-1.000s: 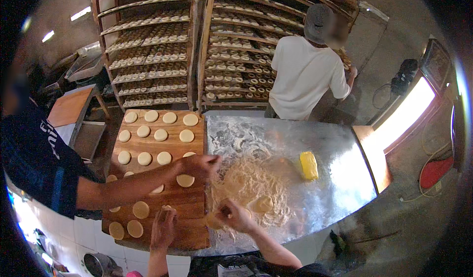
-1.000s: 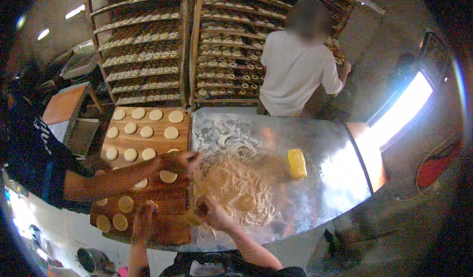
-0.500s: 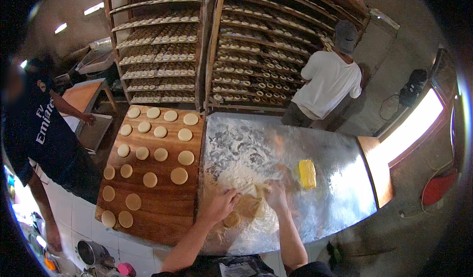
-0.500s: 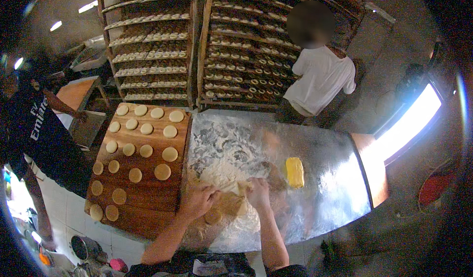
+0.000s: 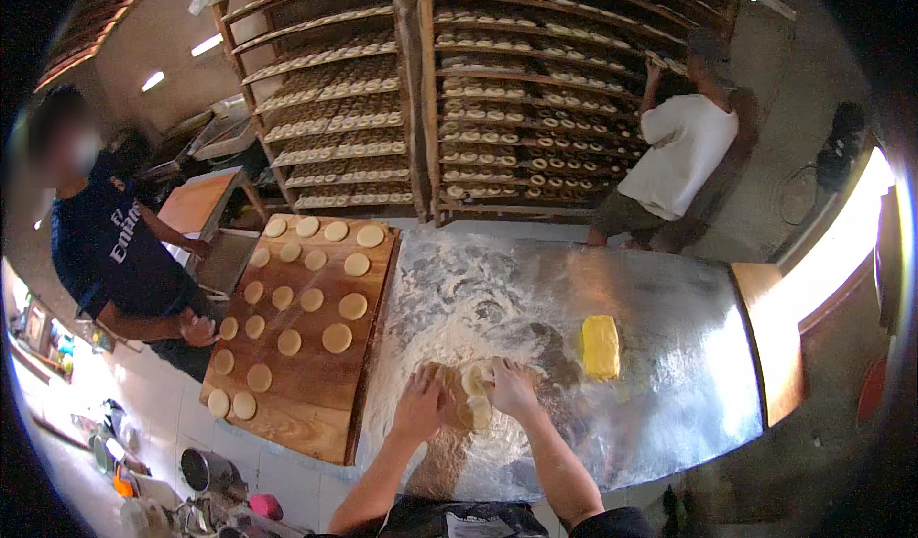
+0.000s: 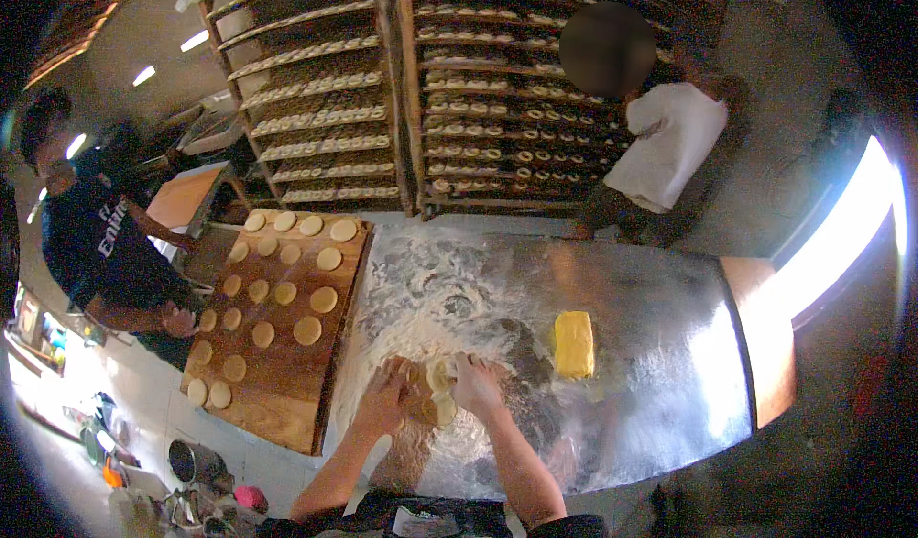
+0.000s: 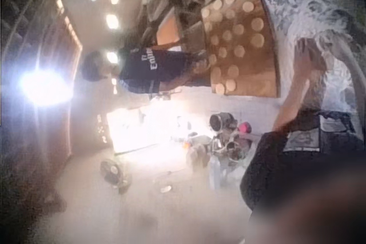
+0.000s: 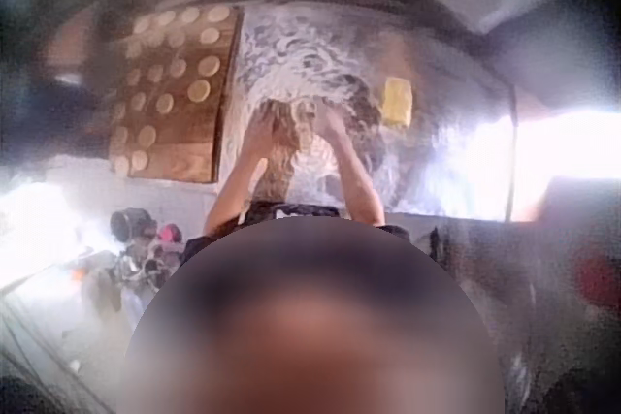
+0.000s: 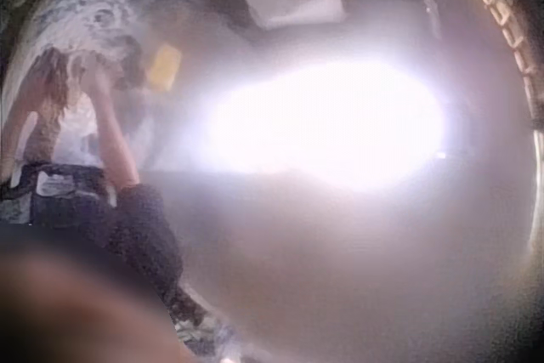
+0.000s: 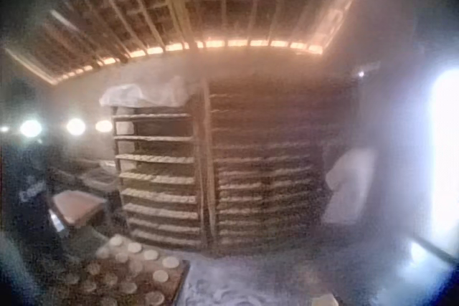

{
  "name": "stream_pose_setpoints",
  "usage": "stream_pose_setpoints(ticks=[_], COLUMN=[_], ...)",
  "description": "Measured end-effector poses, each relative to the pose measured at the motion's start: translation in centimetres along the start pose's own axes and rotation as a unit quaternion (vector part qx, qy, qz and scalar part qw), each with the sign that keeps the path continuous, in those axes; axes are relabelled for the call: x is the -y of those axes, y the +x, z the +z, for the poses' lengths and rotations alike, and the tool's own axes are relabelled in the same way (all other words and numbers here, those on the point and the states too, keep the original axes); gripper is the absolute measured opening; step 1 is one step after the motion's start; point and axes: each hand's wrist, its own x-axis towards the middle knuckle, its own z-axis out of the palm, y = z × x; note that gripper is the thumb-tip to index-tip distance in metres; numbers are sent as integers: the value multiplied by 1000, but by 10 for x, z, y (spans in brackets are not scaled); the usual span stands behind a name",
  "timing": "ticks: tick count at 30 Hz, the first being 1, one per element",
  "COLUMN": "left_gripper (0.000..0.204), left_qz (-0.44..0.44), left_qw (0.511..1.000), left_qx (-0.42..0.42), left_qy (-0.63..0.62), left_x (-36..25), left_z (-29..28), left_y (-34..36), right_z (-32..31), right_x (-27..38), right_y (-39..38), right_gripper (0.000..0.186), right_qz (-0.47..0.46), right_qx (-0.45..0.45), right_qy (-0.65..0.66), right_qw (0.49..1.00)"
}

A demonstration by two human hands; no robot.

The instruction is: The person shapes small dough pieces into rings by hand and places them on a wooden board. Two coworkers also shape dough and load trays onto a multi-tier rack in the background.

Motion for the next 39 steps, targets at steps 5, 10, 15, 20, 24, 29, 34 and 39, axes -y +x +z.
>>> stream_pose_setpoints(ticks=[5, 10, 15, 20, 24, 29, 34, 39], left_gripper=[51, 58, 56, 50, 35, 26, 20, 30], left_qz=[-94, -215, -168, -243, -57, 45, -12, -217], left_qw=[991, 974, 975, 963, 983, 991, 995, 882], left_qx=[-67, 65, -85, 18, -125, -73, -85, -196], left_qy=[66, 12, 115, -117, -118, 104, -41, -370], left_x=[7, 11, 11, 9, 1, -14, -18, 4], left_z=[-14, 16, 32, 17, 16, 17, 11, 10], left_y=[15, 18, 6, 15, 7, -20, -19, -5], right_z=[-5, 21, 16, -11, -15, -2, 2, -6], right_x=[-8, 2, -2, -13, -25, -36, -27, -22], right_y=[23, 6, -14, 2, 7, 1, 11, 24], right_gripper=[39, 43, 45, 31, 32, 32, 42, 49], right_qz=[-72, -182, -296, -123, -102, -94, -121, -120], right_qx=[-63, 16, 87, 152, 109, 67, 94, 76], right_qy=[187, -138, -43, 385, 300, 106, 62, 196], right_qw=[978, 973, 950, 902, 942, 988, 986, 970])
